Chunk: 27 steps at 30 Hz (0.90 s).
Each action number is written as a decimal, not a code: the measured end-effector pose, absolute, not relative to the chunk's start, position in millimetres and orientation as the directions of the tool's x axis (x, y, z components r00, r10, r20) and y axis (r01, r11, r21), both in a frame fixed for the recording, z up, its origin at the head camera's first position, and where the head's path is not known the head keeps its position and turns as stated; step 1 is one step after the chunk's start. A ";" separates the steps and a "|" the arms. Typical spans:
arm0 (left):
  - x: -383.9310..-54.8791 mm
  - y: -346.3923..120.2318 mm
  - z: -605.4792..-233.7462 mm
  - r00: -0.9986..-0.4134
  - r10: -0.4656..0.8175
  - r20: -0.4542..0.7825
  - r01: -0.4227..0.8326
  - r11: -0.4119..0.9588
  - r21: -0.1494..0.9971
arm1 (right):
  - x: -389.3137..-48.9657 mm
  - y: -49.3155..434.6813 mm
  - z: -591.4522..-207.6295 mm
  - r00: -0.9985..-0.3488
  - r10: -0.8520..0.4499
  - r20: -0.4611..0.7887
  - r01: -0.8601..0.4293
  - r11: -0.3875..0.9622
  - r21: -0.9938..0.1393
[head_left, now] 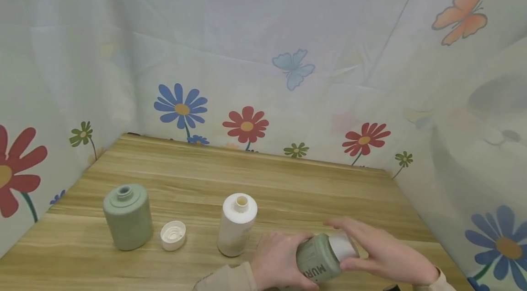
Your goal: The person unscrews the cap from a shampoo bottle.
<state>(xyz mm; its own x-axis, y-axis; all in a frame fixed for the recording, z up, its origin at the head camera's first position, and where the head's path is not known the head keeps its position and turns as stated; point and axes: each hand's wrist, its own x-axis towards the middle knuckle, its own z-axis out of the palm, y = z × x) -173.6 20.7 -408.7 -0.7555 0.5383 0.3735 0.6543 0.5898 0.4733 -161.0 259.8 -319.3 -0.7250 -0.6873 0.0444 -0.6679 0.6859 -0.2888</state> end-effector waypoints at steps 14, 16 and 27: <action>-172.5 19.3 -404.9 -0.770 0.534 0.349 0.634 0.587 0.502 | -160.3 264.3 -316.8 -0.715 -0.687 0.126 -0.693 0.674 -0.256; -172.3 18.8 -403.7 -0.775 0.525 0.351 0.629 0.586 0.511 | -160.7 266.6 -316.8 -0.684 -0.697 0.215 -0.730 0.659 -0.182; -174.1 28.0 -398.4 -0.810 0.492 0.318 0.577 0.576 0.579 | -174.2 289.8 -329.8 -0.650 -0.522 0.551 -0.727 0.638 -0.253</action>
